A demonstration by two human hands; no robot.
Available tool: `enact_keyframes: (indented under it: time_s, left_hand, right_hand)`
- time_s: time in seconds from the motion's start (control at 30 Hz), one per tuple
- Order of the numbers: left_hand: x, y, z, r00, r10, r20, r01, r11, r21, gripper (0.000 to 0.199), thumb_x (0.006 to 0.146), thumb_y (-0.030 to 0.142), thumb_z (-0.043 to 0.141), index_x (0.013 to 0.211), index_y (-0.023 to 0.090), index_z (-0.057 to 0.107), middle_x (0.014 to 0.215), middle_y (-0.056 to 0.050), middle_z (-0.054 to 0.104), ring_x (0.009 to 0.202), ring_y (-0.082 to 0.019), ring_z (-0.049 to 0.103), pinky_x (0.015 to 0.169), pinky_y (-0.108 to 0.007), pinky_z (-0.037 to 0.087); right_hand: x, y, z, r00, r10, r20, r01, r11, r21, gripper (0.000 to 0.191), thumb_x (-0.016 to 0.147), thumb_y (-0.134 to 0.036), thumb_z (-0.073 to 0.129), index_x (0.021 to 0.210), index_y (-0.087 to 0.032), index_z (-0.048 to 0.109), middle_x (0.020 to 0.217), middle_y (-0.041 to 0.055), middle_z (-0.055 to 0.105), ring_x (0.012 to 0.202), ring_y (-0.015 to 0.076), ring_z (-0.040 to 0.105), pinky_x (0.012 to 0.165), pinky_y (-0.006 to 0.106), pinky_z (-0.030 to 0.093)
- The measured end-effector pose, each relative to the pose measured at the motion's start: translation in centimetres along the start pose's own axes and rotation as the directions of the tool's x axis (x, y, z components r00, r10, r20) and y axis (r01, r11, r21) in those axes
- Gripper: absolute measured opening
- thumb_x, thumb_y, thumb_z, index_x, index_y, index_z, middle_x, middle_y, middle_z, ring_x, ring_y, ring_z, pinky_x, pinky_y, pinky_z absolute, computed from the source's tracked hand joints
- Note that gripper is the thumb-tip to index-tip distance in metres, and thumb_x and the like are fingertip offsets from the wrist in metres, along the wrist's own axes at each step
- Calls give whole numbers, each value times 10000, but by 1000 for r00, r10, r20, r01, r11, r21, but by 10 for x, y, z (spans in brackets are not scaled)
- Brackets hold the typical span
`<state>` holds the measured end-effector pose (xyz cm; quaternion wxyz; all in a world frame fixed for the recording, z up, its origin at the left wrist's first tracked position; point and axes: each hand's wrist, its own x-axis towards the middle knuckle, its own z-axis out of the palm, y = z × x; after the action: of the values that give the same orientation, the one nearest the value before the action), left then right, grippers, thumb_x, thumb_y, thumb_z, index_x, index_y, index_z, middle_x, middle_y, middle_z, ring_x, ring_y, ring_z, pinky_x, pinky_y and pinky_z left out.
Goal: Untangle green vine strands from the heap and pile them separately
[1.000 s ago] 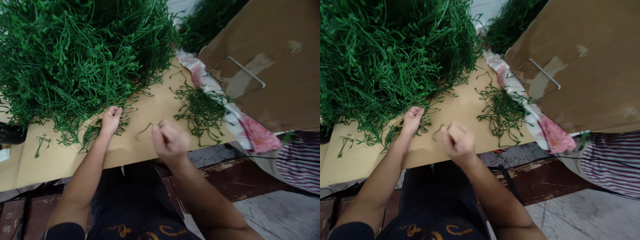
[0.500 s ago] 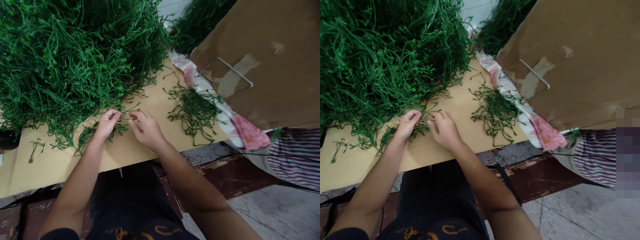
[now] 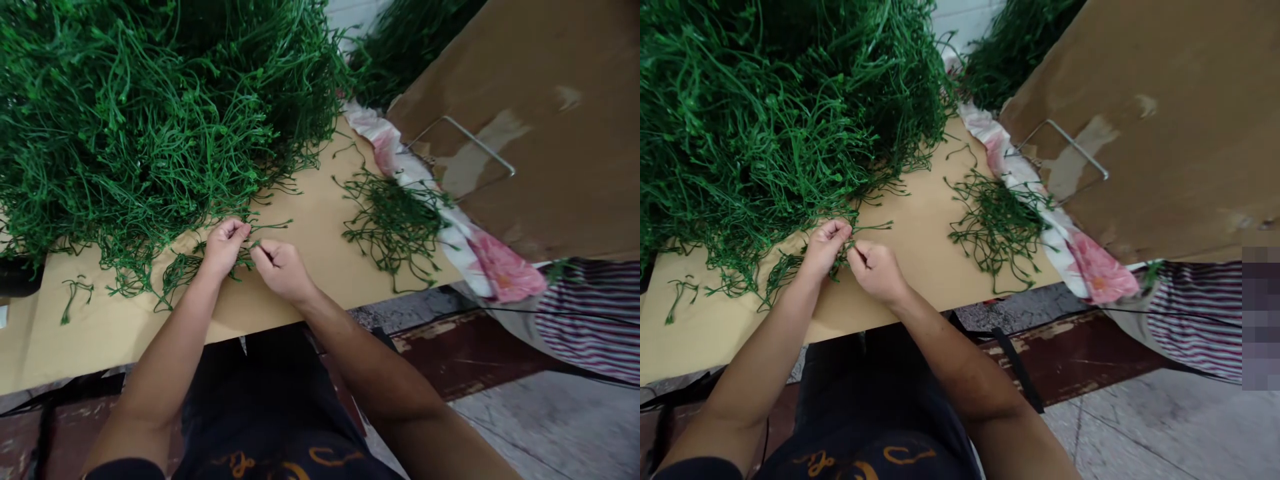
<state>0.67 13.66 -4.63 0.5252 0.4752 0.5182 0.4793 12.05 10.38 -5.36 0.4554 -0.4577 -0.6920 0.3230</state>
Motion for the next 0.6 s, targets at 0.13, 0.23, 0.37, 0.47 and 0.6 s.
enact_keyframes:
  time_s: [0.13, 0.23, 0.37, 0.47, 0.6]
  left_hand:
    - [6, 0, 1, 983, -25, -183, 30, 999, 25, 178, 744, 158, 561, 585, 157, 480, 491, 72, 387, 501, -52, 350, 526, -174, 311]
    - [9, -1, -3, 963, -22, -269, 30, 999, 26, 153, 767, 158, 537, 620, 161, 495, 505, 72, 399, 504, -55, 368, 531, -179, 307]
    - [5, -3, -10, 997, -7, -75, 9, 999, 31, 187, 760, 238, 587, 610, 157, 508, 500, 69, 401, 474, -49, 333, 499, -190, 274]
    - [0, -4, -13, 999, -20, 30, 19, 1000, 24, 288, 768, 380, 582, 601, 160, 500, 448, 77, 309, 424, -50, 249, 446, -205, 195]
    - [1, -4, -10, 998, 24, 56, -28, 997, 65, 304, 792, 382, 553, 593, 161, 490, 461, 68, 295, 450, -60, 254, 462, -208, 200]
  right_hand:
    - [-19, -29, -2, 976, -195, 93, 198, 980, -17, 335, 822, -188, 384, 536, -208, 210, 482, -59, 245, 437, 54, 263, 438, 213, 243]
    - [-28, -43, -29, 911, -394, 117, 407, 905, -122, 343, 836, -154, 403, 547, -202, 224, 499, -50, 273, 453, 63, 283, 458, 226, 261]
    - [-8, -1, -109, 946, -140, -294, -7, 893, -450, 413, 852, -335, 462, 505, -217, 272, 476, -39, 273, 457, 87, 284, 467, 269, 258]
    - [11, 43, -159, 893, -29, -449, -297, 713, -635, 301, 750, -457, 585, 611, -206, 494, 610, 64, 470, 676, 194, 475, 614, 365, 356]
    - [10, 44, -140, 843, -279, -459, -198, 633, -748, 386, 729, -475, 589, 931, -145, 599, 1031, 192, 551, 1020, 322, 467, 810, 493, 355]
